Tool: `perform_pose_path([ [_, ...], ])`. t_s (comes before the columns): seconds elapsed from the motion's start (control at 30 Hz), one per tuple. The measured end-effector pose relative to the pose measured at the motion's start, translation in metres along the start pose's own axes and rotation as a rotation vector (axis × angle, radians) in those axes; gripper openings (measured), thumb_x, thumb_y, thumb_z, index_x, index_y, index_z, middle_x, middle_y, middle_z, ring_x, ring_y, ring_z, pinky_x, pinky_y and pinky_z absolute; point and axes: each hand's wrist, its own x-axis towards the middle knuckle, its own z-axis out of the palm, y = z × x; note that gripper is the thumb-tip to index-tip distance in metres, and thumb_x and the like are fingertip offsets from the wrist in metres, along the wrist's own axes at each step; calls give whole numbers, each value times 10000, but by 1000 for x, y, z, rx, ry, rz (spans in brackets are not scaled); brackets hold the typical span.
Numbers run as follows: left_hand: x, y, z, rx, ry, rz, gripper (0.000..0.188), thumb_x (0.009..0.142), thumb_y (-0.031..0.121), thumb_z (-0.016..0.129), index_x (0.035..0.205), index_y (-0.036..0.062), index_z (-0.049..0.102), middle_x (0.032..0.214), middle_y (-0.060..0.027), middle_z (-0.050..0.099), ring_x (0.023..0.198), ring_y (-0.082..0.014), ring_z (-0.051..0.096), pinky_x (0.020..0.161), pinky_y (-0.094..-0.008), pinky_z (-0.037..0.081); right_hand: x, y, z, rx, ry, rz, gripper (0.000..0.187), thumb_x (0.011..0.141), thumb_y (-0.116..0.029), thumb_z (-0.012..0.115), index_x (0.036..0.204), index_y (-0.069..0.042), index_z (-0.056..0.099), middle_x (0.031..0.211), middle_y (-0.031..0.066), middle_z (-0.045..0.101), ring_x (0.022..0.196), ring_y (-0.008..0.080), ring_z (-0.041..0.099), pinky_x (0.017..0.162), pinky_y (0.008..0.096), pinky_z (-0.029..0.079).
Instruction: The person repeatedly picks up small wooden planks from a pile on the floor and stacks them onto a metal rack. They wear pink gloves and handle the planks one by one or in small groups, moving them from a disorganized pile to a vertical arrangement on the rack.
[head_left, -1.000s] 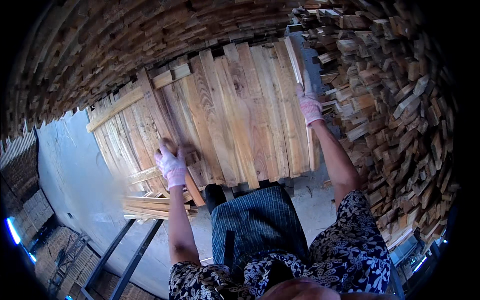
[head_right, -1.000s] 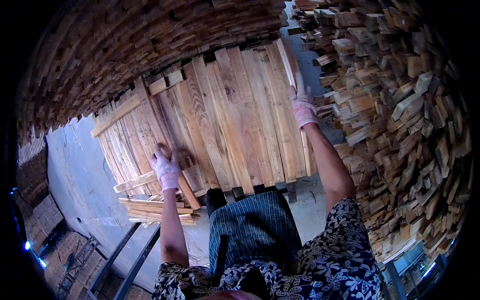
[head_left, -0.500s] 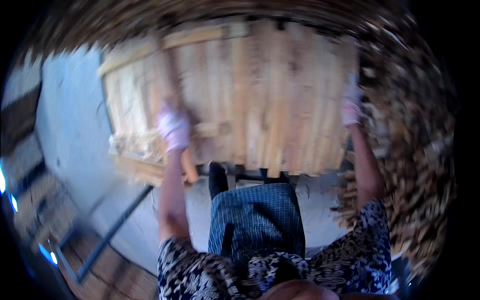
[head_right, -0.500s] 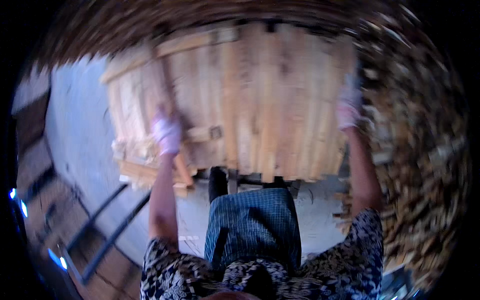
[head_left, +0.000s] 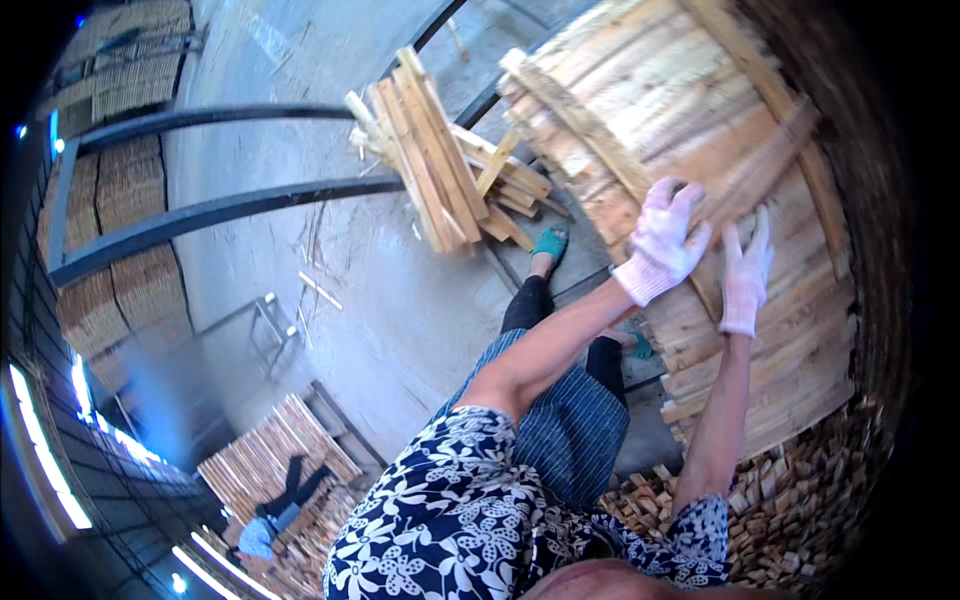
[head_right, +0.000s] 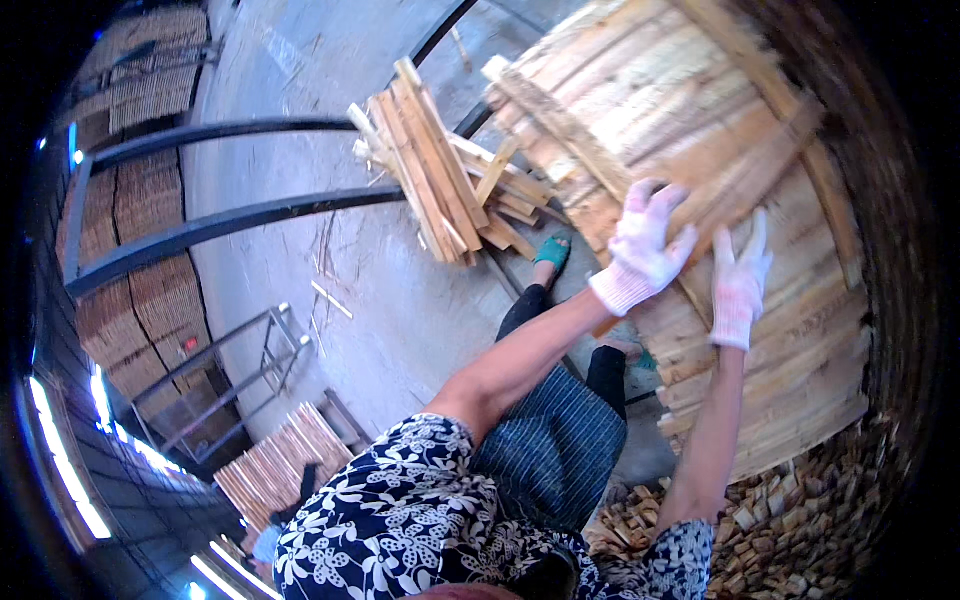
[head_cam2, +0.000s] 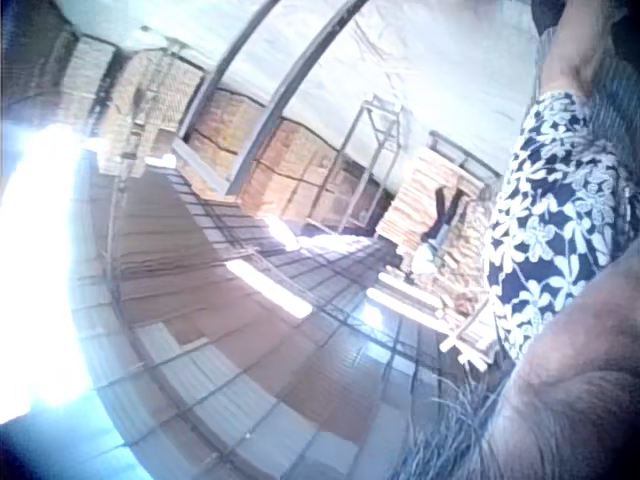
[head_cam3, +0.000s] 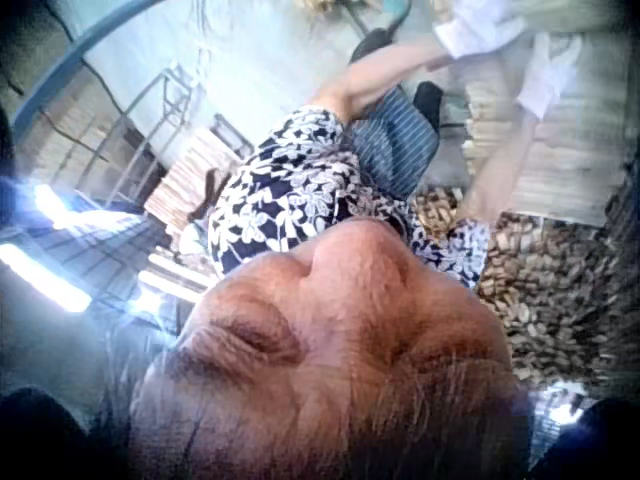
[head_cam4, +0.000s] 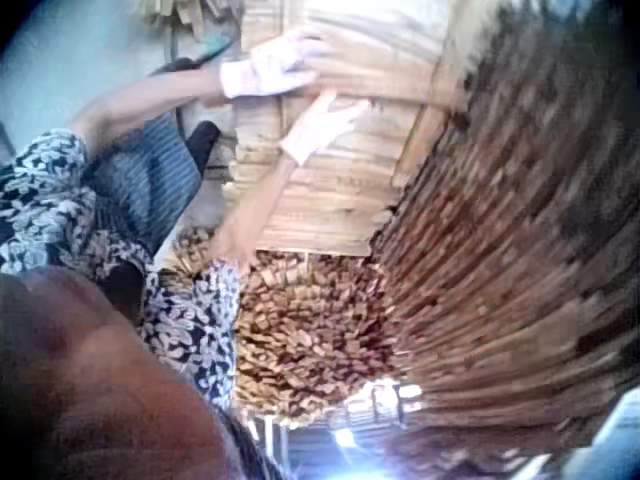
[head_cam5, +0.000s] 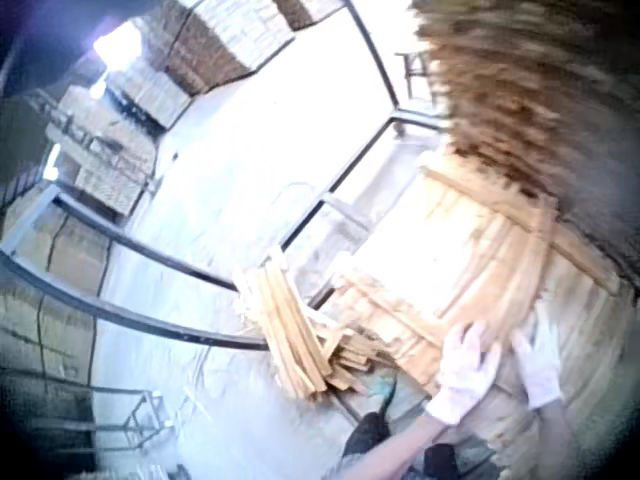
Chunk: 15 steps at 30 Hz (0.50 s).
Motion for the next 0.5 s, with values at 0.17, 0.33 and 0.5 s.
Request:
perform_pose_path([
  [0.17,-36,-176,-169,275,42,-143,256,834,124,728,1061,39,645,1036,-162,617,983,-328,609,898,-389,509,24,-60,73,-165,264,223,856,915,-412,644,1601,-131,216,1438,431,370,1261,548,471,1061,524,421],
  [0.33,-105,-385,-264,277,-42,-1200,494,870,277,685,1285,44,554,1235,-250,621,1173,-388,598,992,-439,487,20,-57,83,-158,316,84,804,938,-312,642,1599,-125,223,1515,353,344,1298,489,477,1079,507,429],
  [0.5,-71,-482,-313,497,60,-1414,1097,786,403,807,1604,107,138,1585,-296,274,1412,-456,390,1158,-489,368,18,-65,86,-88,329,138,798,942,-260,632,1591,-41,222,1595,245,310,1406,377,399,1176,444,334],
])
